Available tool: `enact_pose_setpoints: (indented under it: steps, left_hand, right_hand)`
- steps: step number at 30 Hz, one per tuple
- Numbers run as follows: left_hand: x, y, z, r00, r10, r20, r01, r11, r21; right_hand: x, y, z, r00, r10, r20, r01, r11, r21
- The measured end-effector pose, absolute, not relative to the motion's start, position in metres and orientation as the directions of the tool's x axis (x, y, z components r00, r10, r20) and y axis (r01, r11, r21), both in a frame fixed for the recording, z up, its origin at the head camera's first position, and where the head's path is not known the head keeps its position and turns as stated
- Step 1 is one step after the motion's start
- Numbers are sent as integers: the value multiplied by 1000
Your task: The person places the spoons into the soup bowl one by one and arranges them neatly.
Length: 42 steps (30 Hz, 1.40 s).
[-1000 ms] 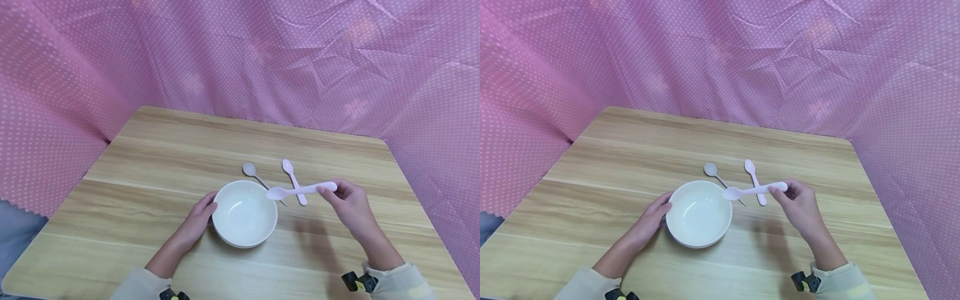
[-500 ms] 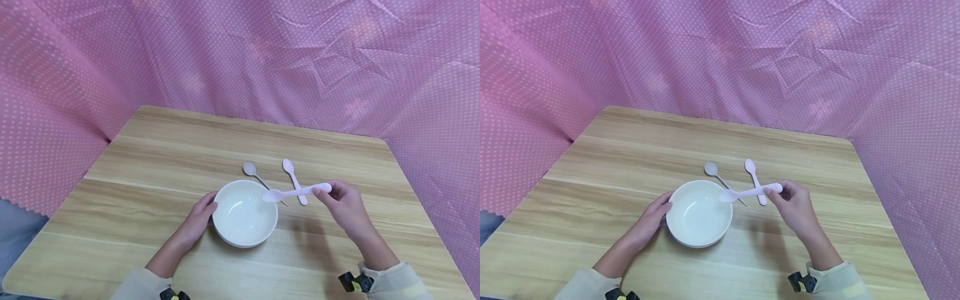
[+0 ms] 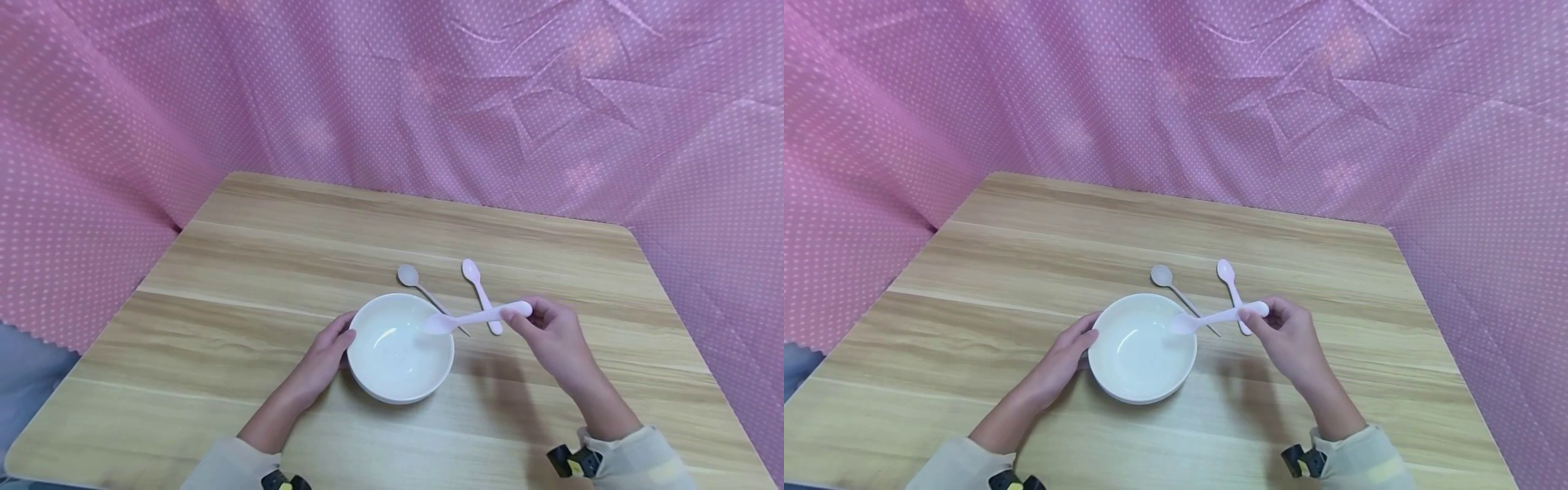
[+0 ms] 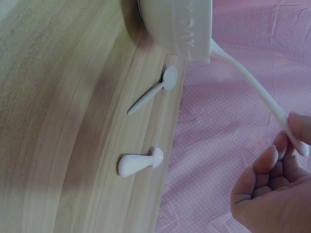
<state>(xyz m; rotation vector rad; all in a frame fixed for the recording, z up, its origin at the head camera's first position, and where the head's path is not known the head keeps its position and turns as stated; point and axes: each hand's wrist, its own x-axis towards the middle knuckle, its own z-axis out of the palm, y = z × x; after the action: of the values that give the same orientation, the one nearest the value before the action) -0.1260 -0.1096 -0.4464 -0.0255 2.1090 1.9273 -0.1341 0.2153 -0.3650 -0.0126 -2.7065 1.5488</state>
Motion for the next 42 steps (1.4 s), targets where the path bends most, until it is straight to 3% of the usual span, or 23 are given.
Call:
enact_pose_setpoints:
  steps: [42]
  left_hand:
    - [-128,-110,-448,-959,174,-224,-208,103,973]
  right_hand:
    - [-141,197,-384,-999,-34,-10,-8,493,-870]
